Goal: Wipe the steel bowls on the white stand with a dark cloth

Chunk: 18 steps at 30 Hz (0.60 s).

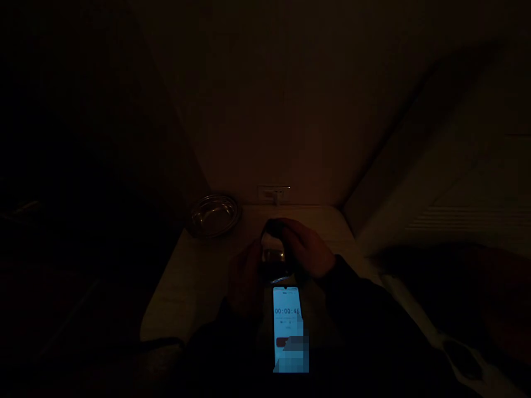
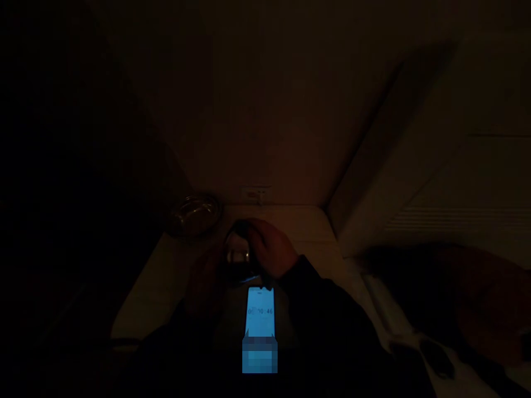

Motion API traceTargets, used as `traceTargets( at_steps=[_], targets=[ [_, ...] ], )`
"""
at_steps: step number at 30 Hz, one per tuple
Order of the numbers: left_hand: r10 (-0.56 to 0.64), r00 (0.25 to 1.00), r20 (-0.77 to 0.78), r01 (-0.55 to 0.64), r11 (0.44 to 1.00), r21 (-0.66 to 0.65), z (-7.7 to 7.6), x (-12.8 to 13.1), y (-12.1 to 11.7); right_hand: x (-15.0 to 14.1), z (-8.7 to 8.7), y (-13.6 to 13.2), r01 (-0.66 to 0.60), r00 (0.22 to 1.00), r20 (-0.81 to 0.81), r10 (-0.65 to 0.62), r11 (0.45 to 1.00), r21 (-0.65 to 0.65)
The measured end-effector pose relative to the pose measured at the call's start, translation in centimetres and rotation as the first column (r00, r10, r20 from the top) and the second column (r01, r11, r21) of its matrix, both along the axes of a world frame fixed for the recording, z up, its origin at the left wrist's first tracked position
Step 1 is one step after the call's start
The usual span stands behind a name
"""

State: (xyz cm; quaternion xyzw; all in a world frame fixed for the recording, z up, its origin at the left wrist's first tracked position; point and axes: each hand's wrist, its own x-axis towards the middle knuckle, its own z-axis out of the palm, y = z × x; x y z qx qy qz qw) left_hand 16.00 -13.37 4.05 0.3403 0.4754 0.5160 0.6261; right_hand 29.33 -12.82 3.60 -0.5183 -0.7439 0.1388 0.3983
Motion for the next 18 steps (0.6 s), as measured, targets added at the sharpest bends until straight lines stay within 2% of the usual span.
traceTargets(
  at_steps=[2,4,6,9,12,15,18],
  targets=[
    [0.006,1.000,0.011,-0.006,1.000,0.009,0.3,0.0,0.0,-0.6,0.2,-0.3,-0.005,0.998,0.059,0.001,0.998,0.063],
    [0.022,1.000,-0.002,-0.022,1.000,0.014,0.4,-0.1,0.1,-1.2,-0.1,-1.3,-0.042,0.987,0.162,0.014,0.985,0.167],
    [0.015,0.999,-0.031,-0.014,1.000,0.020,0.2,-0.2,0.1,-1.4,-0.6,-2.1,-0.094,0.971,0.237,0.042,0.972,0.214],
    [-0.020,0.997,-0.075,0.022,0.999,0.027,-0.2,-0.2,-0.2,-1.1,-1.0,-2.2,-0.040,0.984,0.179,0.009,0.985,0.169],
    [-0.004,0.989,-0.150,0.008,1.000,0.024,-0.5,-0.1,-0.5,-1.1,-1.1,-2.0,0.029,0.994,0.097,-0.043,0.990,0.138],
    [0.002,0.983,-0.185,0.013,0.996,0.083,-0.4,-0.3,-0.6,-1.3,-1.1,-2.0,-0.024,0.989,0.148,-0.008,0.976,0.216],
    [-0.018,0.971,-0.238,0.039,0.996,0.084,-0.3,-0.5,-0.6,-1.3,-1.0,-1.5,0.009,0.994,0.103,-0.023,0.991,0.133]
  ],
)
